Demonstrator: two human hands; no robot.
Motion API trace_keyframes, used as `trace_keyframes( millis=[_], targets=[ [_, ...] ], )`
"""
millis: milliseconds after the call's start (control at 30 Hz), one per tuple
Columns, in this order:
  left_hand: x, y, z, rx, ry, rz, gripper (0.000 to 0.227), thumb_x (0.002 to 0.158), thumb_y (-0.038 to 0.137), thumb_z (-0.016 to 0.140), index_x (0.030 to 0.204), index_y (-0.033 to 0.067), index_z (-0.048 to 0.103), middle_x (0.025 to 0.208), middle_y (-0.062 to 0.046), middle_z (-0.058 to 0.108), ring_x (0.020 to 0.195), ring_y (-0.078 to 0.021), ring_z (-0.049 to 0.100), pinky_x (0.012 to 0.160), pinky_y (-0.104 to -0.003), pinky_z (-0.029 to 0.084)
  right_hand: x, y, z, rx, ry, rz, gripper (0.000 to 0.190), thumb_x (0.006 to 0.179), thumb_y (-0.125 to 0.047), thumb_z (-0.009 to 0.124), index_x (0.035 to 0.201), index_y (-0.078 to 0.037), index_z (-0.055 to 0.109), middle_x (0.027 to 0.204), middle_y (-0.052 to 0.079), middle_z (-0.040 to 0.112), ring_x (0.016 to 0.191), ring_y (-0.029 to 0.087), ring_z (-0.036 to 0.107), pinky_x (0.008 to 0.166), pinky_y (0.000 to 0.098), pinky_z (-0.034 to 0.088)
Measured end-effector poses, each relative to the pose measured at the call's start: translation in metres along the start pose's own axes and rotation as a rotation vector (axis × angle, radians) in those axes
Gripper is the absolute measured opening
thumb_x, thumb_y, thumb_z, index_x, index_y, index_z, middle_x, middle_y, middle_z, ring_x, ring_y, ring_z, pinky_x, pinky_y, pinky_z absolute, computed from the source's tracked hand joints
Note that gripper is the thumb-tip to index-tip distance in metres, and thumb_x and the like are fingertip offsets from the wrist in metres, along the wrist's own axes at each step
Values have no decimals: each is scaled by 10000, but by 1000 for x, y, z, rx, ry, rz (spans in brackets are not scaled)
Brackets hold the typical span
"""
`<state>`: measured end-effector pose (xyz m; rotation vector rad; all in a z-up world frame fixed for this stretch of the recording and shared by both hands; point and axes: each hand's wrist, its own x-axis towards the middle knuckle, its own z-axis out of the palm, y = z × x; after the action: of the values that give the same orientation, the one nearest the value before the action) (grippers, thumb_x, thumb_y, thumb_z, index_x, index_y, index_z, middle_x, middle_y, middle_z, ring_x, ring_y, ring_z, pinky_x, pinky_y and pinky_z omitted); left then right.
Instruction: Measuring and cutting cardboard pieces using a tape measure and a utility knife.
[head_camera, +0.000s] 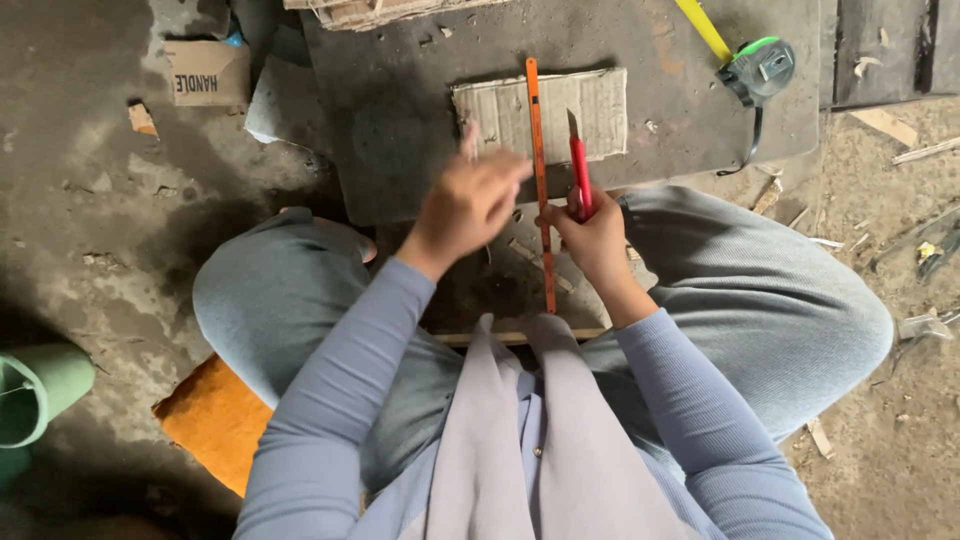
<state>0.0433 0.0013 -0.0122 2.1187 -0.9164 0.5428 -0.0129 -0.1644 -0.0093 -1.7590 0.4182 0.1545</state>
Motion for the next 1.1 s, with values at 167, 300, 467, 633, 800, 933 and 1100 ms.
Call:
trace_keyframes(
  millis=[167,300,467,633,800,933,1100],
  targets=[
    [21,-7,-1,149,-471,-226,611,866,300,608,1318,31,298,1385,-114,244,1287,-348,199,1063,-513,148,-5,-27,-1,62,-42,74,427,734,-42,648,588,-145,260,451,-7,375,587,171,666,439,211,447],
    [24,-6,8,247,-610,-245,765,849,485,581,1351,41,213,1407,-110,174,1303,-304,169,1081,-424,140,-7,-31,2,59,-38,82,407,697,18,607,591,-142,248,472,-28,270,454,92,509,462,223,469],
    [24,-11,13,269,-604,-267,745,828,476,590,1336,49,252,1393,-95,223,1290,-255,223,1070,-378,201,-6,-39,3,36,-63,112,407,734,-13,609,587,-146,253,461,-31,280,452,97,520,472,219,463],
    [25,-11,15,242,-582,-295,758,794,452,637,1321,43,277,1379,-93,263,1277,-250,263,1062,-371,223,-4,-39,0,-39,-83,153,389,746,-53,621,597,-144,274,450,-18,325,483,124,592,353,212,347],
    [22,-14,17,225,-574,-299,775,795,488,626,1323,45,272,1381,-84,261,1279,-245,266,1064,-368,231,-2,-39,-4,-294,-71,-49,116,827,-157,505,824,-59,442,631,53,594,393,187,591,346,235,406],
    [23,-14,15,206,-573,-297,748,812,492,600,1314,29,295,1374,-98,268,1276,-255,262,1067,-379,211,7,-55,-6,-333,-102,-254,162,843,-72,383,964,2,462,666,117,545,381,201,553,345,269,429],
    [22,-16,18,115,-462,-318,555,825,252,619,1274,34,376,1351,-87,321,1244,-282,338,1033,-417,283,26,-38,-9,-609,-165,-314,456,906,-59,330,1314,41,154,771,213,529,503,285,537,463,373,470]
  ],
)
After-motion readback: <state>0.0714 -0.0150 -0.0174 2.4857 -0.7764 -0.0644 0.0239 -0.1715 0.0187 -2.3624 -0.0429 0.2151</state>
